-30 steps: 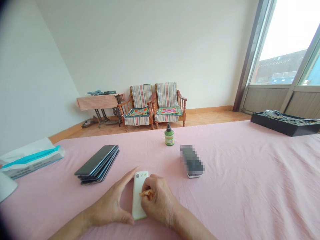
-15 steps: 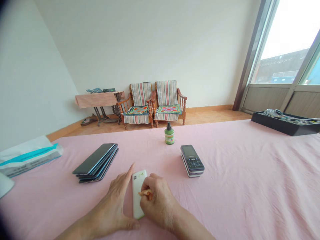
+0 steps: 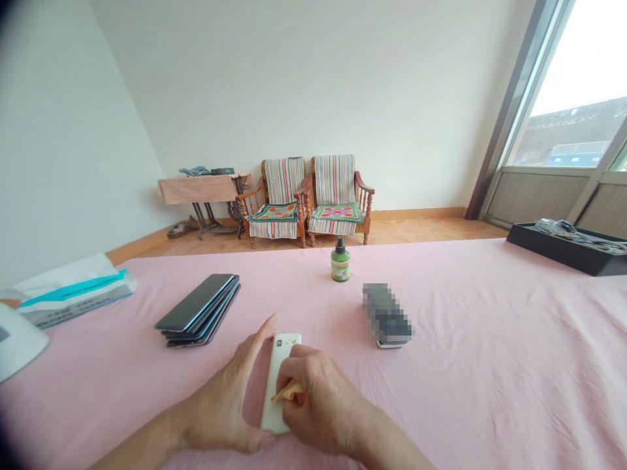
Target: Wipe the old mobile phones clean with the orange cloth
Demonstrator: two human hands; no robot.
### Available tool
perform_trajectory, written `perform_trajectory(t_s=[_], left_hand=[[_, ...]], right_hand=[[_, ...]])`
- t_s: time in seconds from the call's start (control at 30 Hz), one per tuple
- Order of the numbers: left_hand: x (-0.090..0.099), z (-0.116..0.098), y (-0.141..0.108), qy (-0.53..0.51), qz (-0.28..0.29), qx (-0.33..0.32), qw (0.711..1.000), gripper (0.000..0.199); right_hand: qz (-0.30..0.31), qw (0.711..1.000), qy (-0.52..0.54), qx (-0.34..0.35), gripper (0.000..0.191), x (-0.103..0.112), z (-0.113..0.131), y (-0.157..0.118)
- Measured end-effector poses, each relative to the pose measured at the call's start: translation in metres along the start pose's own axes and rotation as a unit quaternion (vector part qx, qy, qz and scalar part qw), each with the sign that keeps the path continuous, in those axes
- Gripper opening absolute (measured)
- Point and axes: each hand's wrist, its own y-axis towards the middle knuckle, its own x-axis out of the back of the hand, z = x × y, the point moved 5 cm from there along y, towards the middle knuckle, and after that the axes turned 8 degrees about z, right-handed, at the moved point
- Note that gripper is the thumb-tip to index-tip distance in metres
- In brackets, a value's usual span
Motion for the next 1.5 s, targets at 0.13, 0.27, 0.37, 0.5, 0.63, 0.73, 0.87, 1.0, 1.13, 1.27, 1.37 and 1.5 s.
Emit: perform_trajectory(t_s=[0.13,0.27,0.37,0.5,0.63,0.73,0.87,1.0,1.13,1.27,1.37,1.5], left_hand=[[-0.001,0.002,0.001,0.017,0.023,0.001,1.0,0.14],[-0.002,0.006,0.001,0.023,0.035,0.01,0.999,0.142],[-0.001,0.005,0.002,0.016,0.029,-0.002,0.999,0.141],[-0.001,0.002,0.003,0.021,0.024,-0.026,0.999,0.139],[-0.002,0.002,0.004,0.044,0.038,-0.03,0.998,0.14],[-0.003,0.002,0.005,0.054,0.046,-0.029,0.997,0.141],[-0.002,0.0,0.006,0.05,0.042,-0.037,0.997,0.14],[0.0,-0.003,0.005,0.032,0.026,-0.056,0.998,0.136],[0.001,-0.003,0.004,0.012,0.019,-0.049,0.999,0.135],[0.0,-0.003,0.003,0.016,0.03,-0.048,0.998,0.136],[-0.001,-0.003,0.004,0.033,0.043,-0.054,0.997,0.129],[0.0,-0.003,0.005,0.042,0.055,-0.044,0.997,0.118]], right_hand=[[-0.081,0.997,-0.016,-0.01,0.031,0.006,-0.019,0.007],[-0.116,0.993,-0.031,-0.016,0.034,0.008,-0.026,0.007],[-0.063,0.997,0.047,-0.009,0.039,-0.002,-0.011,-0.002],[-0.002,0.996,0.088,-0.017,0.038,-0.014,0.009,-0.013],[-0.02,0.999,0.046,-0.012,0.04,-0.006,-0.005,-0.003],[-0.087,0.996,-0.023,-0.006,0.036,0.006,-0.019,0.007],[-0.021,1.0,-0.002,0.008,0.038,0.006,-0.007,0.001],[0.067,0.995,0.065,0.029,0.038,-0.001,0.015,-0.014],[0.002,0.997,0.08,0.018,0.035,0.002,0.003,-0.014],[-0.001,0.997,0.082,0.001,0.034,0.003,-0.006,-0.012],[0.037,0.994,0.098,0.018,0.03,0.003,0.001,-0.014],[0.035,0.994,0.105,0.002,0.029,0.004,0.003,-0.015]])
